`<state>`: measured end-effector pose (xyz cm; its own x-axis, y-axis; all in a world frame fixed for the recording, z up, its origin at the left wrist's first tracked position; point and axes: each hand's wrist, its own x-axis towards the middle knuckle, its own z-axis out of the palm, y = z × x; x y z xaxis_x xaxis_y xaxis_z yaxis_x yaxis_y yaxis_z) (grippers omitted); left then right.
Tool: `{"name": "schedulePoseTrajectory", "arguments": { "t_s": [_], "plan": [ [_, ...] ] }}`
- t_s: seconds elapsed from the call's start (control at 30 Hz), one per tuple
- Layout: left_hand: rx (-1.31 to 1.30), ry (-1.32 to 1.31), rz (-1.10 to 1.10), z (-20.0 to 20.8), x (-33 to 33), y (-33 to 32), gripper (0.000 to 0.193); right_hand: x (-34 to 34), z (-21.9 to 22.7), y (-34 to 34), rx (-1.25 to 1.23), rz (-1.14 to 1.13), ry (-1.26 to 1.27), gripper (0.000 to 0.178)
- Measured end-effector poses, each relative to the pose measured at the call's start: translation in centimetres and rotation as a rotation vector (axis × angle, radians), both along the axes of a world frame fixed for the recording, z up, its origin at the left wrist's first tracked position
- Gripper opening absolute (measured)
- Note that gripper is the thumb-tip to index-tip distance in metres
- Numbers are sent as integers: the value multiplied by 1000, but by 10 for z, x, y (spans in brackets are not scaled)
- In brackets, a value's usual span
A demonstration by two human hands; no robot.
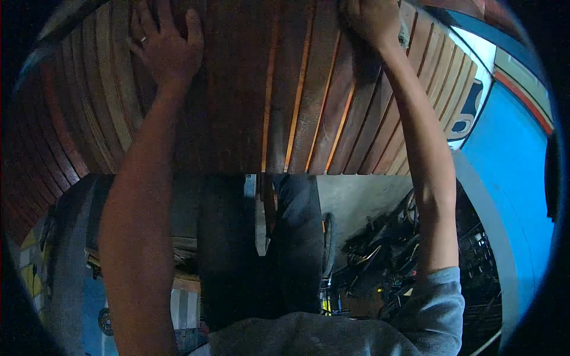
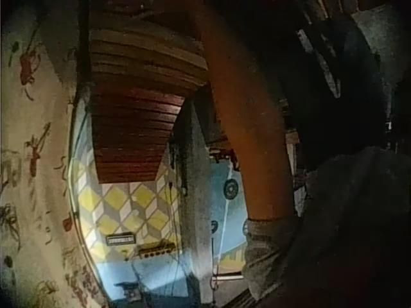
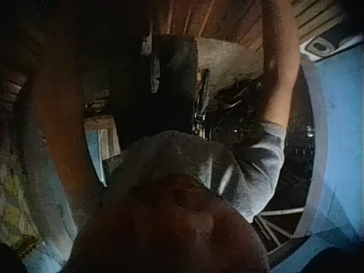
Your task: The person wipes the surface of a wooden slatted bench using a cloth. They systematically rub the cloth along the grain of the wood, covering the entire visible surface of the bench.
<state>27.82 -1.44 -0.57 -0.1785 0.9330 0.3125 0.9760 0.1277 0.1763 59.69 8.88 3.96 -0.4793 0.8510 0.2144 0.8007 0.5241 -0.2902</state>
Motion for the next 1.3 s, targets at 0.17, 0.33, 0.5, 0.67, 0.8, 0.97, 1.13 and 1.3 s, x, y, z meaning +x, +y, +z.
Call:
{"name": "schedulePoseTrajectory", "arguments": {
  "t_s": [0.17, 0.33, 0.5, 0.67, 0.8, 0.97, 1.13, 1.3],
  "plan": [
    [-19, -46, 23, 12, 2, -6, 67, -6, -31, -83, -13, 1, 18, 35],
    [1, -28, -10, 4, 0, -3, 67, 30, 3, -258, -257, 745, -4, 46],
    [-106, -55, 36, 22, 10, -5, 63, 29, 12, -223, -453, 1003, 43, 49],
    [-191, 99, 106, 27, 5, -14, 63, -10, -6, -70, -48, 690, 45, 37],
    [-211, 50, 117, 28, 16, -2, 63, -36, -12, -2, 107, 139, 114, 37],
    [-243, 25, 136, 31, 9, -8, 63, -54, -27, -122, 42, 167, -172, 44],
    [-219, 30, 134, 30, 18, -4, 64, 3, 16, -259, -462, 837, 107, 45],
    [-221, 15, 137, 33, 15, -5, 65, 7, 9, -222, -420, 976, 160, 38]
  ]
}}
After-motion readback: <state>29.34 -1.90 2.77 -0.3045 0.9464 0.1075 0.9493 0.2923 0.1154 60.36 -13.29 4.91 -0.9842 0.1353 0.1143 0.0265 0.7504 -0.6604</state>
